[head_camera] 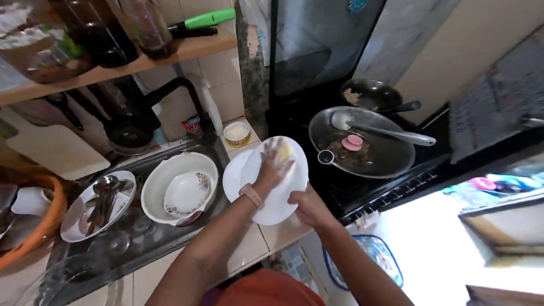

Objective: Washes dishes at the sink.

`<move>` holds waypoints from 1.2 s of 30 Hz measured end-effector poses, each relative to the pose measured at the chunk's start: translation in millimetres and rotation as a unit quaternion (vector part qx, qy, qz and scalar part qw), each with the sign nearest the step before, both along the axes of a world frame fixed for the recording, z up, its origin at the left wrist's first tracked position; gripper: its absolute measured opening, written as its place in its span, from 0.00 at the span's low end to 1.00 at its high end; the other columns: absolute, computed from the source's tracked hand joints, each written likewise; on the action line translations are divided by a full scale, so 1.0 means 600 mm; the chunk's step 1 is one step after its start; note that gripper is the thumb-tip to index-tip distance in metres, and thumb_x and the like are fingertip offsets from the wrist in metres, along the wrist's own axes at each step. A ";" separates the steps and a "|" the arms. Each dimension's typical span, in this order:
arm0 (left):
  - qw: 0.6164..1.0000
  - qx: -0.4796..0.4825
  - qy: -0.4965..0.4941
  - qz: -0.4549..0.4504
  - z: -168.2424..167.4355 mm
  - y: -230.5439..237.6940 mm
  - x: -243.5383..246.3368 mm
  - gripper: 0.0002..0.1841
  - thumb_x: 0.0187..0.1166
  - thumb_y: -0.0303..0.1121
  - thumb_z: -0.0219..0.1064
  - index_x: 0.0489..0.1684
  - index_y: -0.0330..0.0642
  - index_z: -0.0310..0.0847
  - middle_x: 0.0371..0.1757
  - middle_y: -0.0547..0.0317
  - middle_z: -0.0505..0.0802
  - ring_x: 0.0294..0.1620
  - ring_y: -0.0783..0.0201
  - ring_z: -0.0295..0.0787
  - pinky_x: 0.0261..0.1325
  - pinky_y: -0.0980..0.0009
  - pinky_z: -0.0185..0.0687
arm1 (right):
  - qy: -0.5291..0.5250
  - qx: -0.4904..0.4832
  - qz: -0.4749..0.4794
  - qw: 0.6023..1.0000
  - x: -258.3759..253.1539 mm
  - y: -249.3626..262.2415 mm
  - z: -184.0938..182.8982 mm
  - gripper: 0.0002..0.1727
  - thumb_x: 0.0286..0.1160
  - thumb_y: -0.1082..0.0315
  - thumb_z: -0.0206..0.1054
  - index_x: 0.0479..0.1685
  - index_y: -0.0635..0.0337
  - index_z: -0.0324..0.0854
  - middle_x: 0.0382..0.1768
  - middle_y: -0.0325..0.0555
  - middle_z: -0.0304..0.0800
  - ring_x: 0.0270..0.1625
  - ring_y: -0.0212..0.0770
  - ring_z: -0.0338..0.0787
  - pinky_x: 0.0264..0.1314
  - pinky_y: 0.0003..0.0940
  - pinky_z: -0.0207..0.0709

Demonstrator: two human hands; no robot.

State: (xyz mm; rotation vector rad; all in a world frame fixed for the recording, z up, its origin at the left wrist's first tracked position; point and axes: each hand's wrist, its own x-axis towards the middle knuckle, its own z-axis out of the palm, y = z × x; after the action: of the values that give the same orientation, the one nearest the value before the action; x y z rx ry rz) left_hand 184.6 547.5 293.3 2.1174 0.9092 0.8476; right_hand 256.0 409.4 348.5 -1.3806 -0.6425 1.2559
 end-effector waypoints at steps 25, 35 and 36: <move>0.994 0.010 0.110 0.012 -0.055 0.043 -0.117 0.28 0.85 0.28 0.60 0.87 0.35 0.66 0.91 0.42 0.66 0.94 0.42 0.51 0.94 0.44 0.43 | 0.020 0.076 -0.080 0.994 0.000 -0.017 -0.029 0.37 0.51 0.91 0.55 0.71 0.68 0.60 0.46 0.44 0.87 0.42 0.30 0.92 0.42 0.28 0.90; 0.975 0.143 0.060 -0.162 0.006 -0.033 -0.046 0.29 0.82 0.28 0.60 0.85 0.31 0.67 0.89 0.39 0.68 0.95 0.39 0.48 0.94 0.39 0.34 | 0.025 0.059 -0.044 0.997 0.006 0.004 -0.019 0.34 0.60 0.90 0.55 0.74 0.70 0.61 0.48 0.48 0.86 0.45 0.32 0.91 0.47 0.29 0.88; 0.974 0.137 0.069 -0.169 -0.002 -0.027 -0.058 0.29 0.83 0.29 0.60 0.85 0.31 0.68 0.89 0.40 0.69 0.95 0.40 0.48 0.94 0.40 0.33 | 0.026 0.063 -0.049 0.996 0.009 0.005 -0.021 0.34 0.60 0.90 0.55 0.74 0.70 0.62 0.48 0.48 0.86 0.45 0.32 0.91 0.46 0.29 0.88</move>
State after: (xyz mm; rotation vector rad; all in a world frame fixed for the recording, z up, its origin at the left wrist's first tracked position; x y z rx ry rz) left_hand 150.1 531.4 292.0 2.5041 0.4930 0.6846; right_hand 261.4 412.2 336.1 -1.2571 -0.5991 1.1503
